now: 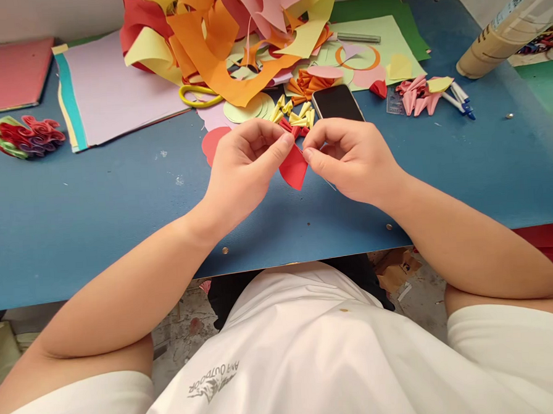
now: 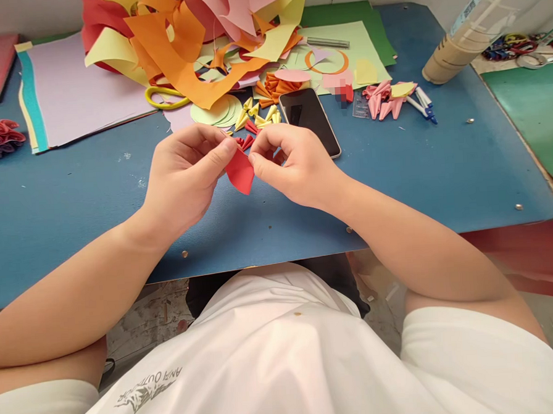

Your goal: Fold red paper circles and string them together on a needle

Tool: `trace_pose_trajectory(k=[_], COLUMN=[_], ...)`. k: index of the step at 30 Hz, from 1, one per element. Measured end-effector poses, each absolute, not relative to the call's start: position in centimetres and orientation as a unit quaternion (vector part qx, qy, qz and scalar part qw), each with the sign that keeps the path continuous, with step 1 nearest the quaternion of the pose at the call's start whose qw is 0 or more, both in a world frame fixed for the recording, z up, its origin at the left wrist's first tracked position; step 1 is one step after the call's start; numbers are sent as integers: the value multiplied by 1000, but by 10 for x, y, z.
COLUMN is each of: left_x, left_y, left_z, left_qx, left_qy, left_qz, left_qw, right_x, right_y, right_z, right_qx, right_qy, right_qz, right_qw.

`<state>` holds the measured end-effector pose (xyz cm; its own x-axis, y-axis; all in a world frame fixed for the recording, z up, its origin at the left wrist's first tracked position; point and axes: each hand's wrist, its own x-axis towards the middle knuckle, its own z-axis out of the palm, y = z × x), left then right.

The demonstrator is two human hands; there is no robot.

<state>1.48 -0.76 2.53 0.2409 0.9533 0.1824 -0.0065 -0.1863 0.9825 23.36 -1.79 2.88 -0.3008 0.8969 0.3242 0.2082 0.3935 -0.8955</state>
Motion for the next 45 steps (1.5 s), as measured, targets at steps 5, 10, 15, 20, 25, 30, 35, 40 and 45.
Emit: trace_pose_trajectory(k=[5, 10, 15, 20, 25, 30, 35, 40, 45], left_x=[13, 15, 16, 16, 16, 14, 6, 2, 5], left_y=[-6, -10, -12, -10, -10, -9, -1, 2, 1], left_z=[32, 32, 31, 29, 27, 32, 41, 45, 42], left_qx=[634, 637, 634, 626, 622, 651, 672, 705, 730], left_qy=[376, 385, 404, 395, 389, 390, 370, 381, 394], left_qz=[443, 460, 472, 469, 466, 414, 367, 313, 289], left_qw=[510, 485, 461, 482, 495, 503, 526, 510, 477], right_x=[238, 240, 235, 231, 232, 238, 241, 243, 247], right_y=[-16, -14, -16, -16, -15, -16, -17, -13, -8], right_z=[29, 29, 27, 27, 27, 30, 37, 36, 30], right_qx=[-410, -423, -411, -416, -417, -425, -422, -406, -402], right_qy=[-701, -701, -680, -660, -661, -700, -755, -768, -769], right_qz=[402, 390, 406, 438, 465, 434, 343, 349, 360], right_qw=[424, 421, 450, 447, 417, 376, 366, 351, 343])
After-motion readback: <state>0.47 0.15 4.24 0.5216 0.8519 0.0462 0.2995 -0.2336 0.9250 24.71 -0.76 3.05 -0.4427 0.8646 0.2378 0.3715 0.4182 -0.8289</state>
